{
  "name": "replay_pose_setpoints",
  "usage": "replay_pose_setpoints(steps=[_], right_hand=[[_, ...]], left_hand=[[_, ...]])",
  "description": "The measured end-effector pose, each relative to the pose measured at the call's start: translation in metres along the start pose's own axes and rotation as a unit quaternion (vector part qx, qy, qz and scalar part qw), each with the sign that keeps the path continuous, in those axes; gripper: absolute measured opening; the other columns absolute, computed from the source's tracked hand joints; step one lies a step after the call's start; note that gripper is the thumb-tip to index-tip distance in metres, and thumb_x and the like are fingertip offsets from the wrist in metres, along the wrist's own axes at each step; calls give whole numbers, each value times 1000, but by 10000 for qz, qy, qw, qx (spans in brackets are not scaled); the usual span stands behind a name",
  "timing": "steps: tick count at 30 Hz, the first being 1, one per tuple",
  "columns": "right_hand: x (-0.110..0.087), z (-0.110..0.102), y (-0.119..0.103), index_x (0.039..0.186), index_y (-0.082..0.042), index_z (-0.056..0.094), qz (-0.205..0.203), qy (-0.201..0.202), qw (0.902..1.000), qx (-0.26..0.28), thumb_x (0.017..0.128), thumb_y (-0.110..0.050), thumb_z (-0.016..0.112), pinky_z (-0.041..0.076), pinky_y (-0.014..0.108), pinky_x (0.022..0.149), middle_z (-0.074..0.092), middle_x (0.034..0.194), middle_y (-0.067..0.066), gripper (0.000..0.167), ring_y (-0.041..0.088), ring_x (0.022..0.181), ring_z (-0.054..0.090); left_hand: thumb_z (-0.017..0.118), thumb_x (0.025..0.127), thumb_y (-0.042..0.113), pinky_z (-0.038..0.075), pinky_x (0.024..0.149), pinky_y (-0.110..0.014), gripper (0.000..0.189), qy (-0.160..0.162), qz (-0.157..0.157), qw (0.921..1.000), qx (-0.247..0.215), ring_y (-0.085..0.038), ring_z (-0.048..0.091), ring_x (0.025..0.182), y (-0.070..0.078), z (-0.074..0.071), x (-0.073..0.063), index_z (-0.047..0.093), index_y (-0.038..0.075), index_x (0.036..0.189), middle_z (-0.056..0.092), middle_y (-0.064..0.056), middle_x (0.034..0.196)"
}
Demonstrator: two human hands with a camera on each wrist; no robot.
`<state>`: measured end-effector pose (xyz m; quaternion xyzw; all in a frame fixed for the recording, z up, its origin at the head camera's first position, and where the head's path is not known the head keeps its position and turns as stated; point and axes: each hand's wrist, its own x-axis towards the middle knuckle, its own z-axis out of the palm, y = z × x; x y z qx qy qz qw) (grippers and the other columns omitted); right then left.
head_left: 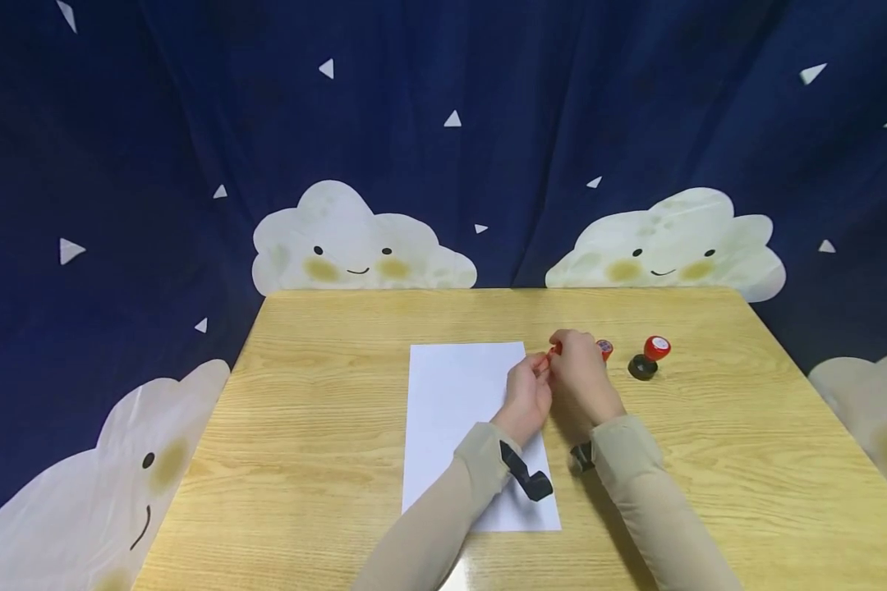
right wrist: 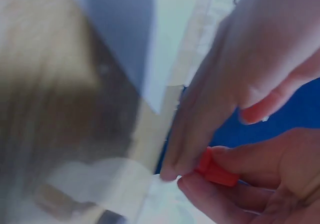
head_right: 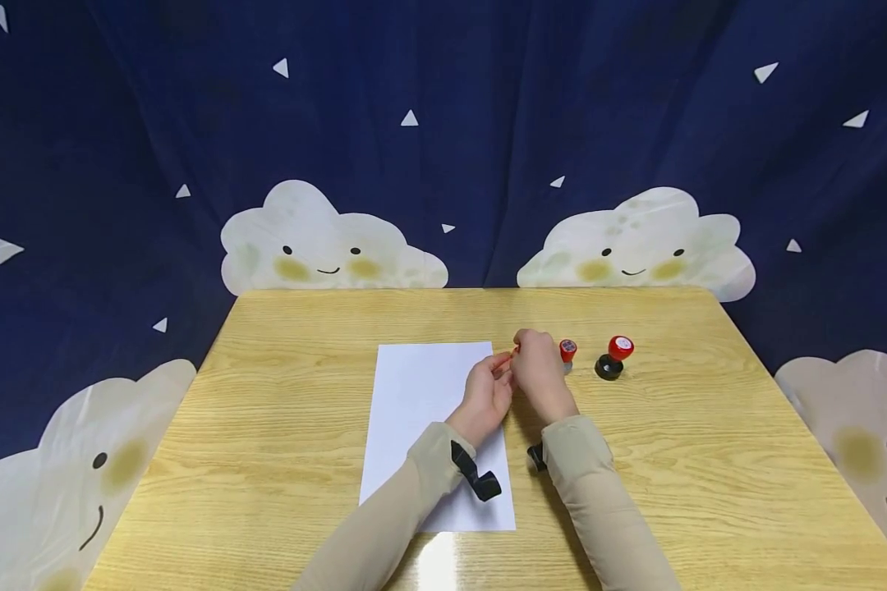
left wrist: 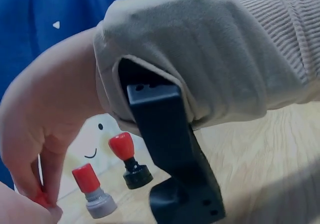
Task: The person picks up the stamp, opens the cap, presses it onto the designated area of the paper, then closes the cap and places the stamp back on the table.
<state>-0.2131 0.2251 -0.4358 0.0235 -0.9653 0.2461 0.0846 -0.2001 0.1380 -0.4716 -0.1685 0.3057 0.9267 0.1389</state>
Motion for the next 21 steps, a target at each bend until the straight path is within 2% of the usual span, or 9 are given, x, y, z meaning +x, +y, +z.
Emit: replay_pose_setpoints(steps=[2,4,7,9,13,21], right_hand=[[-2,-5,-6,99,11,69,-73,58,10000,-24,80,5,64,55,53,72,68,86,25,21,43,82,65],[-4,-11,-13,98,11,68,-150,86,9998,-60,80,5,65,54,53,71,68,84,24,19,43,81,64],[-9,-19,-22,96,11,68,-258,129,9995,-114,81,5,66,54,52,69,67,82,23,17,42,79,64],[-12,-24,-29,95,11,68,-329,128,9993,-120,80,5,67,53,52,69,67,81,22,16,42,78,64],[-19,-32,-40,92,10,68,-391,77,9991,-135,80,4,68,54,53,69,68,82,23,13,42,78,64],[-34,-42,-56,87,6,70,-553,-7,9984,-115,79,5,69,53,51,66,69,80,19,8,39,75,65]], left_hand=[[42,99,0,49,80,-20,17,-64,3,9999,-153,-13,57,89,1,1,-1,56,-6,104,56,-5,90],[41,100,0,50,82,-21,23,-135,1,9997,-180,-14,59,93,2,2,-3,57,-10,113,59,-6,93],[38,101,0,49,97,-27,35,-337,45,9994,-119,-22,57,115,5,1,-8,50,-15,131,62,-17,116],[36,102,0,45,106,-31,40,-513,55,9986,-111,-27,50,128,6,-1,-11,44,-16,137,56,-23,132],[32,103,1,37,114,-33,43,-841,-49,9962,-218,-30,38,139,11,-5,-19,37,-16,142,42,-26,147],[31,105,1,33,117,-31,45,-1209,-248,9913,-457,-29,32,143,22,-15,-43,30,-15,147,34,-26,153]])
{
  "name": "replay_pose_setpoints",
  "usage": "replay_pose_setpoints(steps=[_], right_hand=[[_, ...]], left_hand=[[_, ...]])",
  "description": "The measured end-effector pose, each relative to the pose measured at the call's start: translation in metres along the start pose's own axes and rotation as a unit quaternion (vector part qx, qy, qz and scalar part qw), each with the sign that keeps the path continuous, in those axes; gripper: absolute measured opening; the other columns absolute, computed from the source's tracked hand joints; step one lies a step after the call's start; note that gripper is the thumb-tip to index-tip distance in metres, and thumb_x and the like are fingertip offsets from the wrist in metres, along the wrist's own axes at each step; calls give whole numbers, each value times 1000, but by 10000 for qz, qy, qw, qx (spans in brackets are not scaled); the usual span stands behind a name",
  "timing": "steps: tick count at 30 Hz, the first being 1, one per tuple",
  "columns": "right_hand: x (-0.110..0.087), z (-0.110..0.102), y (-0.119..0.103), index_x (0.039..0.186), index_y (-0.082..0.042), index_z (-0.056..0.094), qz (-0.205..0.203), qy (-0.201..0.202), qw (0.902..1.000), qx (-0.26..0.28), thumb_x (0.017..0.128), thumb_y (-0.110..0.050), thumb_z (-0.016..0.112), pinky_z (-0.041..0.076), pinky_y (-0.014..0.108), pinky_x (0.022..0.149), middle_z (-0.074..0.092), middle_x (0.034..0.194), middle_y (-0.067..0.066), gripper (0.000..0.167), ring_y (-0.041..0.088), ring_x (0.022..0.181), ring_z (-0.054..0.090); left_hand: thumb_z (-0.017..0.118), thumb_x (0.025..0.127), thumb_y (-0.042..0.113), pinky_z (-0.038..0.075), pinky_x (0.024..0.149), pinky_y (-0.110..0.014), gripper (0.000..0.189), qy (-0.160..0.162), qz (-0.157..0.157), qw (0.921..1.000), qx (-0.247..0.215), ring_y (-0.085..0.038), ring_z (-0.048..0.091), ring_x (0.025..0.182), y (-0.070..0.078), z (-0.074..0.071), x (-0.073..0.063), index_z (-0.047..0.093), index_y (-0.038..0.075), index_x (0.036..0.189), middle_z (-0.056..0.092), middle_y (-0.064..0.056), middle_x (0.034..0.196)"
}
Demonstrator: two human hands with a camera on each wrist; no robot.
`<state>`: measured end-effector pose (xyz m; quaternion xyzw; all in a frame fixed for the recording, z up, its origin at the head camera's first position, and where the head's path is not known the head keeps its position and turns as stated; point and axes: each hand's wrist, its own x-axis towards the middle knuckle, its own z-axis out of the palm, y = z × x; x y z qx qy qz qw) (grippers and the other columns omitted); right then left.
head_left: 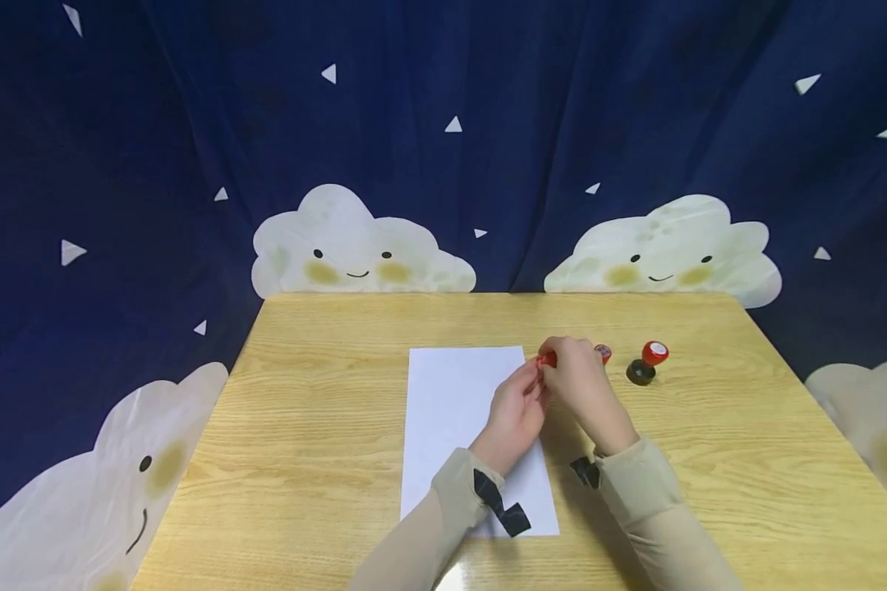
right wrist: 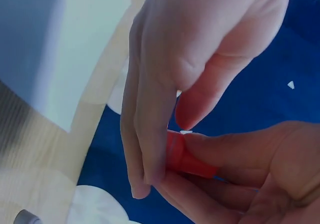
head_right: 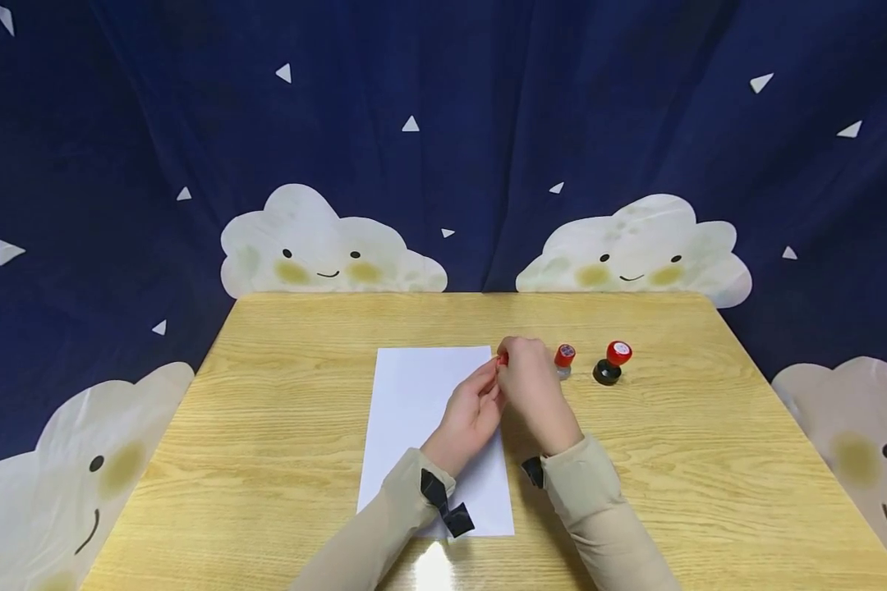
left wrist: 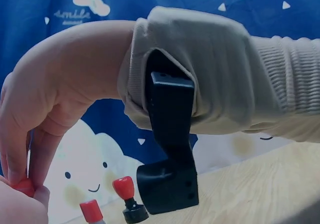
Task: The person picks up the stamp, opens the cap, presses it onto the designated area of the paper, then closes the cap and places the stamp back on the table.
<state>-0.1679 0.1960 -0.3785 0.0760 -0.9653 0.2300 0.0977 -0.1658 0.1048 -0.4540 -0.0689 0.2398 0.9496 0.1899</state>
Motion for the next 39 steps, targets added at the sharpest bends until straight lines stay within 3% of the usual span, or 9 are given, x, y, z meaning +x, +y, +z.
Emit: replay_pose_setpoints(steps=[7,15,20,28,34,39], right_hand=[[-16,-5,-17,86,0,73,13,-259,9996,136,80,5,71,54,47,67,70,82,13,8,31,76,64],[-29,-4,-28,85,-3,75,-376,-462,9964,604,77,8,75,50,30,59,68,74,3,13,17,65,57],[-37,-2,-32,85,-5,76,-578,-739,9921,828,75,8,78,50,27,60,69,74,-1,16,11,66,57],[-50,8,-40,83,-8,77,-890,-846,9881,931,73,9,78,51,25,60,70,75,-3,19,7,66,57],[-59,21,-48,82,-8,77,-1140,-909,9849,939,72,9,79,48,20,56,70,74,-3,19,4,64,55],[-66,33,-52,82,-7,76,-1286,-924,9830,932,72,7,81,47,18,55,71,75,-2,17,3,63,54]], left_hand=[[33,105,1,36,115,-30,43,-2,-62,10000,9,-24,40,136,6,-9,-23,33,-13,146,39,-23,150],[33,106,-1,31,118,-34,46,-240,23,9995,-181,-31,28,145,15,-21,-53,25,-13,149,30,-27,155],[31,106,-1,29,119,-35,47,-314,-2,9994,-129,-34,23,146,19,-30,-72,20,-15,150,25,-29,155],[32,105,-2,26,120,-38,49,-134,70,9999,76,-35,20,147,23,-40,-96,17,-17,149,22,-32,156],[31,105,-3,26,120,-35,50,-1,157,9999,-31,-35,17,147,24,-54,-111,13,-18,148,17,-33,156],[31,105,-4,27,119,-34,50,62,370,9993,5,-35,14,148,22,-66,-120,11,-20,148,13,-34,157]])
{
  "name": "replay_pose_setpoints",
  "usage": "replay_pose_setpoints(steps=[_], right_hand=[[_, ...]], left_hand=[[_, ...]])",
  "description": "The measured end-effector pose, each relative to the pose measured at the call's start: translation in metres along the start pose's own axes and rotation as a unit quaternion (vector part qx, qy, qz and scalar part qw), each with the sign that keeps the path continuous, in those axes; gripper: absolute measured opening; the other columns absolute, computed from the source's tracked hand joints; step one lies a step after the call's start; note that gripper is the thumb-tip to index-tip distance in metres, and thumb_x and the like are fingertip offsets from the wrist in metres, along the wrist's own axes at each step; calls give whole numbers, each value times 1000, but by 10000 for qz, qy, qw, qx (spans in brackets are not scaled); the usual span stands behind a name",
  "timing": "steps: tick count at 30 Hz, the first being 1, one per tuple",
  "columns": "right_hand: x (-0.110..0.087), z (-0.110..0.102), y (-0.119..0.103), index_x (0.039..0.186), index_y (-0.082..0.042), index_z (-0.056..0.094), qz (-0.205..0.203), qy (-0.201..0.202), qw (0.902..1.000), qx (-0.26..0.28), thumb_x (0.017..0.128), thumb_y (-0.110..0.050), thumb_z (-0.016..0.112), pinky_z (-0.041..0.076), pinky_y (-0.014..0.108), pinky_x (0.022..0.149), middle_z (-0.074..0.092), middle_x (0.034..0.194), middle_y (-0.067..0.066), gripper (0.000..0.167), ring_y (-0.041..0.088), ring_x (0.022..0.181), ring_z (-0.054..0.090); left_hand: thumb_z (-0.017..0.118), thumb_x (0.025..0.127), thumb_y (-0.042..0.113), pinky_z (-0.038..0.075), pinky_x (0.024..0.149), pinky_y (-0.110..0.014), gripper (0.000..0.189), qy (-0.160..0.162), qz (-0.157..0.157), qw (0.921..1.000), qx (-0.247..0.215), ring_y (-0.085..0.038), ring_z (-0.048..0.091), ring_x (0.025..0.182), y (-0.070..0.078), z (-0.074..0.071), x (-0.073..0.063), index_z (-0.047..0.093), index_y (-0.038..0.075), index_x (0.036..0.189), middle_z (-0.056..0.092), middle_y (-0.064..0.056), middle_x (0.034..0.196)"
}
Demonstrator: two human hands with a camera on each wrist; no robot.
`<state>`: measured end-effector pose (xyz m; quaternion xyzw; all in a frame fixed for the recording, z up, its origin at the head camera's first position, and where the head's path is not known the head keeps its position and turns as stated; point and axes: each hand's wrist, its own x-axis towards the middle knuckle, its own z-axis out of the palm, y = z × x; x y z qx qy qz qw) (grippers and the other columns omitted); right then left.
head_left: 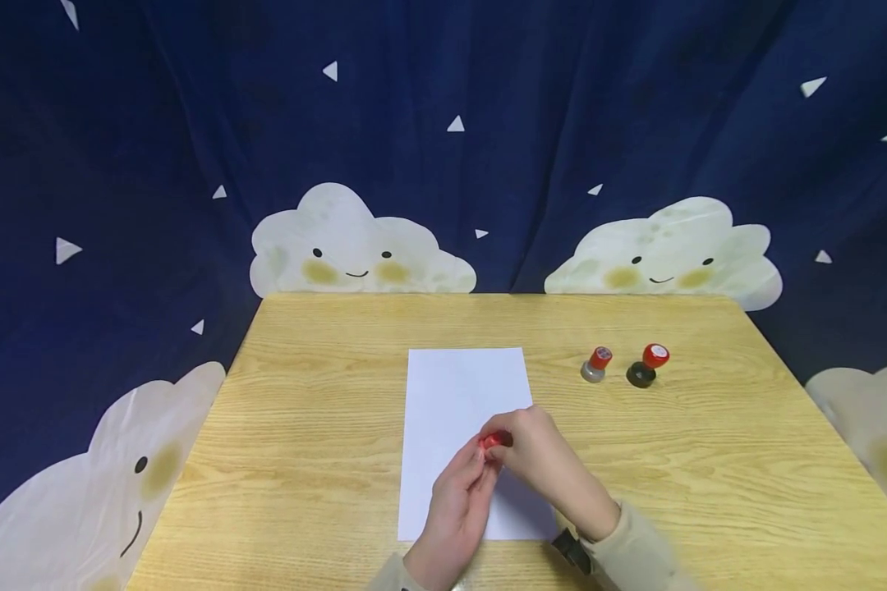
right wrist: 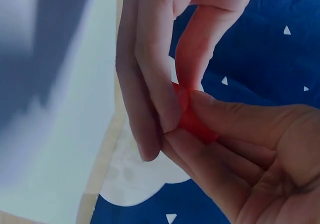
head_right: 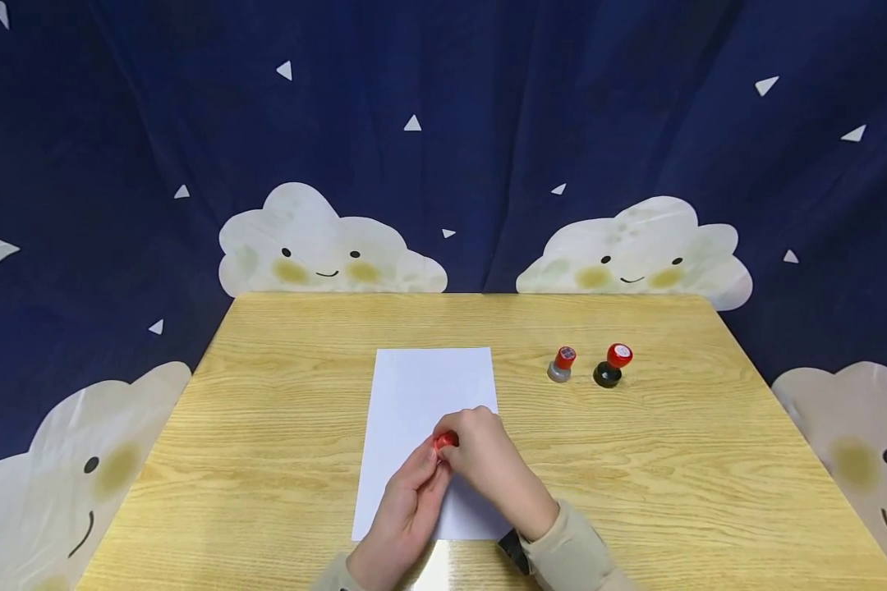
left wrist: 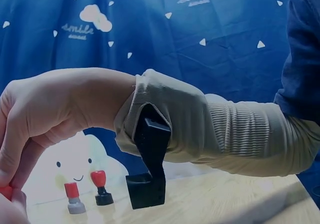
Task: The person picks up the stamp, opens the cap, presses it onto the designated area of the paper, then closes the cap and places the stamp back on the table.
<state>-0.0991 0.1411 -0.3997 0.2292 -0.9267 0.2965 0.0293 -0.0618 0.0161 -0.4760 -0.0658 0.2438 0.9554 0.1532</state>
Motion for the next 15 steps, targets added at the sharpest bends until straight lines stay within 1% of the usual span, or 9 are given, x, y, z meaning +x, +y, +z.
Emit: replay_pose_setpoints(steps=[2,4,9,12,15], right_hand=[[-1,4,-1,82,-6,76,-48,10,10000,21,73,6,81,47,18,56,71,74,-1,16,3,63,54],[-2,7,-2,83,-6,77,-77,8,9999,97,73,5,82,48,18,56,71,75,-1,15,2,64,55],[-2,9,-6,83,-7,77,-70,10,9995,320,74,5,81,49,18,56,72,76,-1,16,1,64,55],[-1,9,-8,83,-7,77,-63,26,9992,392,75,6,81,49,18,56,73,77,-1,16,1,65,56],[-1,9,-10,83,-8,78,-111,108,9994,309,74,5,82,51,19,58,73,78,-1,17,2,67,59]], left_hand=[[32,106,-2,28,119,-34,51,61,71,9999,69,-36,15,147,0,-3,-3,11,-20,148,13,-35,157],[34,106,0,30,118,-33,51,200,64,9998,50,-35,17,147,1,-6,-5,12,-19,148,14,-34,156],[42,104,2,38,112,-28,52,636,34,9980,-28,-33,27,144,4,-10,-8,22,-15,148,22,-32,155],[45,103,2,41,111,-29,52,735,57,9973,24,-32,31,142,5,-10,-9,25,-14,148,25,-31,155],[47,103,2,42,110,-28,51,823,48,9966,43,-31,35,141,7,-9,-10,27,-13,148,28,-29,154]])
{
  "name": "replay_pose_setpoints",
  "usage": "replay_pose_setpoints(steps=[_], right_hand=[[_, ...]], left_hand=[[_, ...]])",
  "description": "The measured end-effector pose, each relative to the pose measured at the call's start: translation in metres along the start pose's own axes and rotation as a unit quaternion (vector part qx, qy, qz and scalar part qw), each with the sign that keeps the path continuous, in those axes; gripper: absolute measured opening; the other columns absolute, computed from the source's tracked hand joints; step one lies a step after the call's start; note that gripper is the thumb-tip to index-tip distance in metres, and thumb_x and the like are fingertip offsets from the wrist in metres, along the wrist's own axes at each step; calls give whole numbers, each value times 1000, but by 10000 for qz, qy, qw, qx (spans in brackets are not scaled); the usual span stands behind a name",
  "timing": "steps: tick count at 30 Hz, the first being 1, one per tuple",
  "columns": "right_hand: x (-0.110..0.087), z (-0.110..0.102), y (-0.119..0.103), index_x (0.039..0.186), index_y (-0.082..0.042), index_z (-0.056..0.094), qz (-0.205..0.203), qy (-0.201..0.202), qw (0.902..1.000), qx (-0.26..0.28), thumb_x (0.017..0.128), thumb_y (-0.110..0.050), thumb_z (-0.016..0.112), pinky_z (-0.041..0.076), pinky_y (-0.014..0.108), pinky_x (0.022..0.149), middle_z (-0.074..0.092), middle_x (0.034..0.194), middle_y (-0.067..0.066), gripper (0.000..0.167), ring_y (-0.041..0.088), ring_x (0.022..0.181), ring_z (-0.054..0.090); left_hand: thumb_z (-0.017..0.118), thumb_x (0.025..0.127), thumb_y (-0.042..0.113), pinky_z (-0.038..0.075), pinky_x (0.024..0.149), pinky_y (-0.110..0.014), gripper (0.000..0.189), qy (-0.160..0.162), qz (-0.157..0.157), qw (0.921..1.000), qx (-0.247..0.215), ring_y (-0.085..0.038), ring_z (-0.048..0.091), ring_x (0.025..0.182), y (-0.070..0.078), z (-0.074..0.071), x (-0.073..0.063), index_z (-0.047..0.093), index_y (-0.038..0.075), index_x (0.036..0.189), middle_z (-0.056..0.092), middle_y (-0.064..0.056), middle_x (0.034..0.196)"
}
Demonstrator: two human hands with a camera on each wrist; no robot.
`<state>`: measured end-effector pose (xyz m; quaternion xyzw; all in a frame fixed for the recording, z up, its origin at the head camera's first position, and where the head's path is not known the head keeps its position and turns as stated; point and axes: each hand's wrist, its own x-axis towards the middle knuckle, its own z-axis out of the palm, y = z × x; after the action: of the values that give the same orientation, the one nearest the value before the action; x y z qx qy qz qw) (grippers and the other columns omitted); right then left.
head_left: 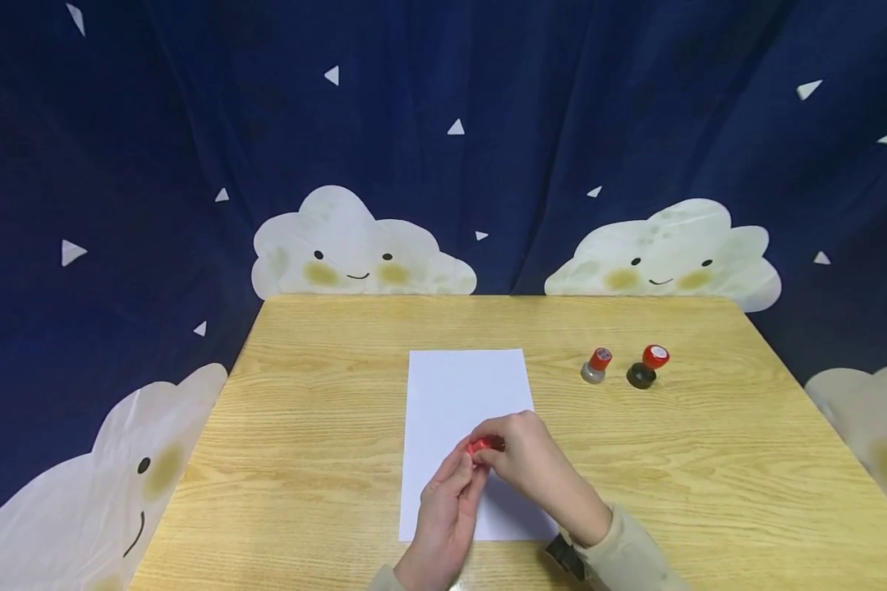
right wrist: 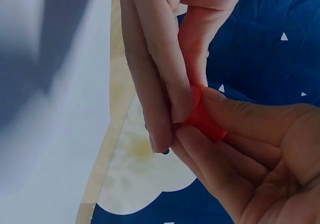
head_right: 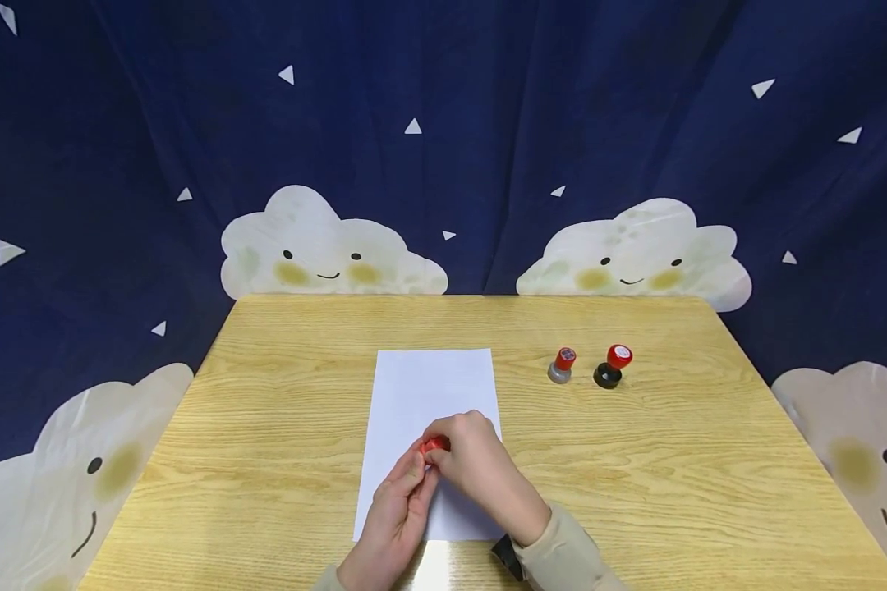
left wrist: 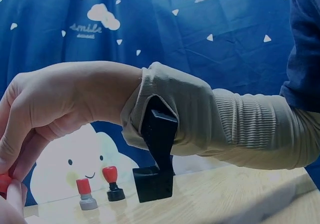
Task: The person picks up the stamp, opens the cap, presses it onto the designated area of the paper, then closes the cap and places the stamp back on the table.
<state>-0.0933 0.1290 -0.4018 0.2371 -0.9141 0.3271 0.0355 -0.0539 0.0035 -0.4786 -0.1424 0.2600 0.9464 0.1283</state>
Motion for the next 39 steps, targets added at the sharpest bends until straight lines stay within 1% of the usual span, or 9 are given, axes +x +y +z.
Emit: replay_pose_setpoints(steps=[4,9,13,18,21,25,29,35,39], right_hand=[[1,2,-2,83,-8,79,-33,127,9997,-209,72,3,84,53,20,60,74,79,1,16,7,69,64],[1,0,-3,81,-7,79,-43,152,9992,-378,71,1,86,52,19,58,74,77,2,15,9,68,66],[2,-1,-3,79,-7,78,-89,180,9987,-463,70,2,86,49,17,55,74,74,2,15,6,64,62],[3,0,-3,78,-6,78,-135,172,9989,-410,70,-1,87,46,15,51,73,71,1,13,1,59,54],[4,-2,-2,79,-6,78,-128,79,9993,-330,71,-1,86,47,15,51,73,72,2,12,1,60,56],[5,-6,-1,79,-6,78,-136,-117,9996,-195,72,1,84,49,16,53,74,74,2,12,2,62,60],[7,-9,2,79,-5,78,-195,-281,9994,-55,73,4,82,50,16,53,73,73,2,12,1,62,59],[9,-13,5,79,-5,78,-161,-457,9986,206,74,8,80,52,16,54,73,73,1,14,1,63,61],[9,-14,6,78,-8,78,-27,-618,9974,362,75,6,81,52,17,55,73,74,-2,14,0,66,61]], left_hand=[[48,103,3,42,109,-28,52,55,26,10000,4,-31,37,140,3,0,-1,28,-12,148,29,-29,154],[51,101,2,43,109,-29,53,67,49,10000,31,-34,38,139,1,-2,0,29,-13,147,31,-31,152],[52,100,0,44,108,-29,51,213,107,9997,63,-34,42,135,0,-1,1,31,-15,144,35,-33,148],[54,98,-2,47,105,-30,51,410,121,9991,56,-35,48,131,3,0,2,34,-16,143,39,-33,145],[56,98,-3,47,105,-31,51,418,76,9991,-1,-35,49,130,4,0,3,34,-16,142,43,-32,143],[56,97,-4,48,104,-32,49,368,9,9993,-25,-35,53,126,5,-2,4,36,-17,140,51,-30,136],[55,97,-5,47,105,-33,47,287,-41,9996,-4,-36,55,124,5,-4,5,38,-18,138,56,-29,130],[54,97,-6,47,105,-34,47,195,-62,9998,7,-37,55,124,6,-3,6,37,-19,139,54,-31,132],[54,98,-6,46,106,-33,49,148,-89,9999,-3,-37,54,125,6,-5,5,35,-19,140,50,-32,135]])
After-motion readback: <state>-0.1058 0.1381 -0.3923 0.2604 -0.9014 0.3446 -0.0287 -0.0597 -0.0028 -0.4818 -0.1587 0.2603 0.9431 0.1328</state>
